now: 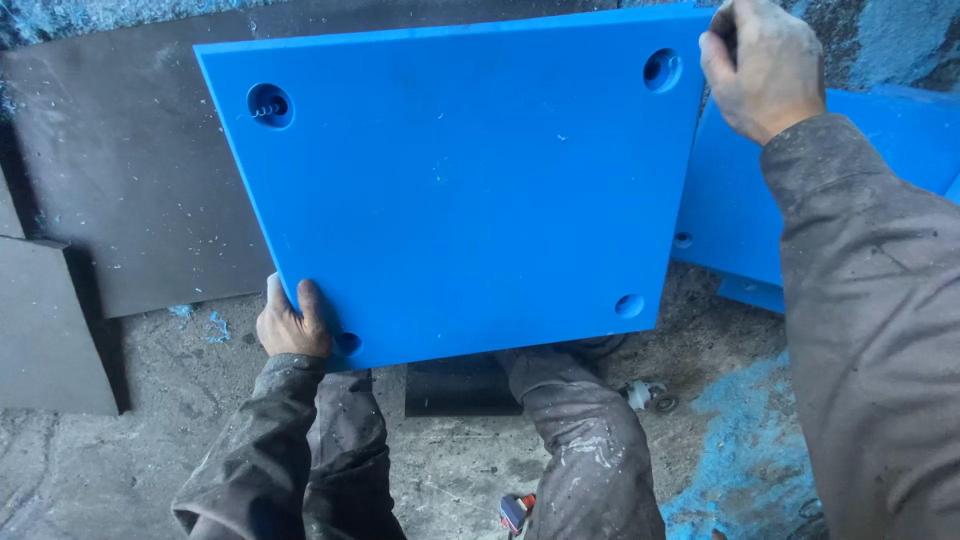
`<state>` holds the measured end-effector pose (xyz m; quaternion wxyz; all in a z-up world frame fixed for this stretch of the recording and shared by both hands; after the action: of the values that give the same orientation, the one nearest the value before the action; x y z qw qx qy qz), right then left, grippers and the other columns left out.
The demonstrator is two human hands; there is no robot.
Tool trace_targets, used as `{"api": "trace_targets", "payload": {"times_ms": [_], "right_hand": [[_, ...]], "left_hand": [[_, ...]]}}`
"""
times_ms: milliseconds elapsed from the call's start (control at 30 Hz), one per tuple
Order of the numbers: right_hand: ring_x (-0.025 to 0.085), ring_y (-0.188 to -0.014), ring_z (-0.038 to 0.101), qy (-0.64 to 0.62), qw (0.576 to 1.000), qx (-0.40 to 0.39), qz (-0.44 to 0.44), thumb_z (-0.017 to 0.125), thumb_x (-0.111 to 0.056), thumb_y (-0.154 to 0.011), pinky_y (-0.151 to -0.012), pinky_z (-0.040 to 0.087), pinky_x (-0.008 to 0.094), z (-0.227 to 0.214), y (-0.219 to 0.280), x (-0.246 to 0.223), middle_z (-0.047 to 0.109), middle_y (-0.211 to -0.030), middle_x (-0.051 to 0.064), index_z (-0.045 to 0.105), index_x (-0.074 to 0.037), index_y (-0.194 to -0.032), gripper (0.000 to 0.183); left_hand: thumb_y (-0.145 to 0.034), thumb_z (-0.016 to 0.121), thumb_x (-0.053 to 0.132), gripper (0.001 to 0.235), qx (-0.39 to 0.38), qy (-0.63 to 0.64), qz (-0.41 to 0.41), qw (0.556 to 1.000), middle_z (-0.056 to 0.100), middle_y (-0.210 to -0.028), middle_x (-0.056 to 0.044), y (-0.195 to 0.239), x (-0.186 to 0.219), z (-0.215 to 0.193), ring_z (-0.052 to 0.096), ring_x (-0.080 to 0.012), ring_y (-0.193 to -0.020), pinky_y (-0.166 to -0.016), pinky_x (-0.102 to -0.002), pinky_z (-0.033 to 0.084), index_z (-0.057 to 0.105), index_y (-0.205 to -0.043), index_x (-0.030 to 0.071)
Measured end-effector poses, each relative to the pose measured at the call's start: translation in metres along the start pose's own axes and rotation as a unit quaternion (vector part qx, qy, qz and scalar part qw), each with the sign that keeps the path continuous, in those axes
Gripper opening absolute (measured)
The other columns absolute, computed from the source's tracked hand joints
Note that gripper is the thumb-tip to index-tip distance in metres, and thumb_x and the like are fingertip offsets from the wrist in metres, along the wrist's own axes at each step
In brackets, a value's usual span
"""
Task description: Picking up large blue plastic panels from the floor and stacking them onto a wooden pallet.
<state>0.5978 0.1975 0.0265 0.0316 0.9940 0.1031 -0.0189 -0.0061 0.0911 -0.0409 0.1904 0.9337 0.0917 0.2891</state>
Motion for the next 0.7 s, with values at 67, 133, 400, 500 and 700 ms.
{"api": "trace_targets", "payload": {"times_ms": [67, 133, 400, 500, 700], "right_hand": [[0.019, -0.092, 0.067, -0.042, 0.999, 0.026, -0.018, 0.064, -0.017, -0.112, -0.080, 0.058, 0.033, -0.014, 0.003, 0.001, 0.065, -0.103, 0.005, 0.063, -0.007, -0.106, 0.011], [0.018, -0.098, 0.066, -0.091, 0.994, 0.050, -0.036, 0.059, -0.018, -0.111, -0.087, 0.060, 0.031, -0.028, -0.002, -0.011, 0.064, -0.109, 0.003, 0.062, -0.010, -0.109, 0.009], [0.019, -0.078, 0.068, 0.061, 0.994, -0.072, -0.049, 0.067, -0.025, -0.115, -0.056, 0.051, 0.034, 0.027, 0.005, -0.030, 0.067, -0.092, 0.005, 0.076, -0.016, -0.120, 0.014], [0.023, -0.078, 0.069, -0.241, 0.937, -0.212, 0.137, 0.063, -0.025, -0.114, -0.063, 0.056, 0.038, 0.046, -0.013, -0.011, 0.070, -0.093, 0.010, 0.070, -0.013, -0.114, 0.014], [0.014, -0.102, 0.067, -0.634, 0.766, 0.003, 0.104, 0.062, -0.016, -0.116, -0.084, 0.058, 0.031, -0.053, -0.057, -0.064, 0.065, -0.125, 0.003, 0.061, -0.008, -0.134, 0.020]], "left_hand": [[-0.109, 0.041, 0.061, 0.057, 0.005, -0.001, 0.016, 1.000, 0.070, -0.080, -0.017, -0.001, 0.008, -0.001, 0.071, -0.0380, -0.071, -0.062, -0.048, 0.054, 0.059, -0.119, 0.007], [-0.109, 0.040, 0.061, 0.059, 0.010, -0.006, 0.031, 0.999, 0.070, -0.080, -0.016, -0.004, 0.014, -0.005, 0.070, -0.0378, -0.071, -0.062, -0.048, 0.055, 0.059, -0.121, 0.007], [-0.107, 0.037, 0.064, 0.061, -0.016, -0.027, -0.012, 0.999, 0.068, -0.076, -0.016, -0.001, 0.007, -0.001, 0.070, -0.0355, -0.067, -0.061, -0.046, 0.055, 0.058, -0.117, 0.007], [-0.108, 0.037, 0.064, 0.061, 0.002, -0.028, -0.003, 1.000, 0.070, -0.079, -0.016, 0.001, 0.007, -0.003, 0.070, -0.0370, -0.069, -0.061, -0.048, 0.055, 0.060, -0.119, 0.008], [-0.106, 0.040, 0.061, 0.059, -0.017, -0.033, -0.015, 0.999, 0.071, -0.094, -0.023, -0.003, 0.006, -0.003, 0.069, -0.0452, -0.085, -0.077, -0.055, 0.053, 0.059, -0.122, 0.007]]}}
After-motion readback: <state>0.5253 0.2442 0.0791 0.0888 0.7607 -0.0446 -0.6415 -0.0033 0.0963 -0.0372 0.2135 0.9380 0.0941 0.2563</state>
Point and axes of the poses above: each hand's wrist, its own y-axis away from the middle knuckle, its own z-axis out of the palm, x = y × z, the point moved 10 cm from there along -y, towards the middle knuckle
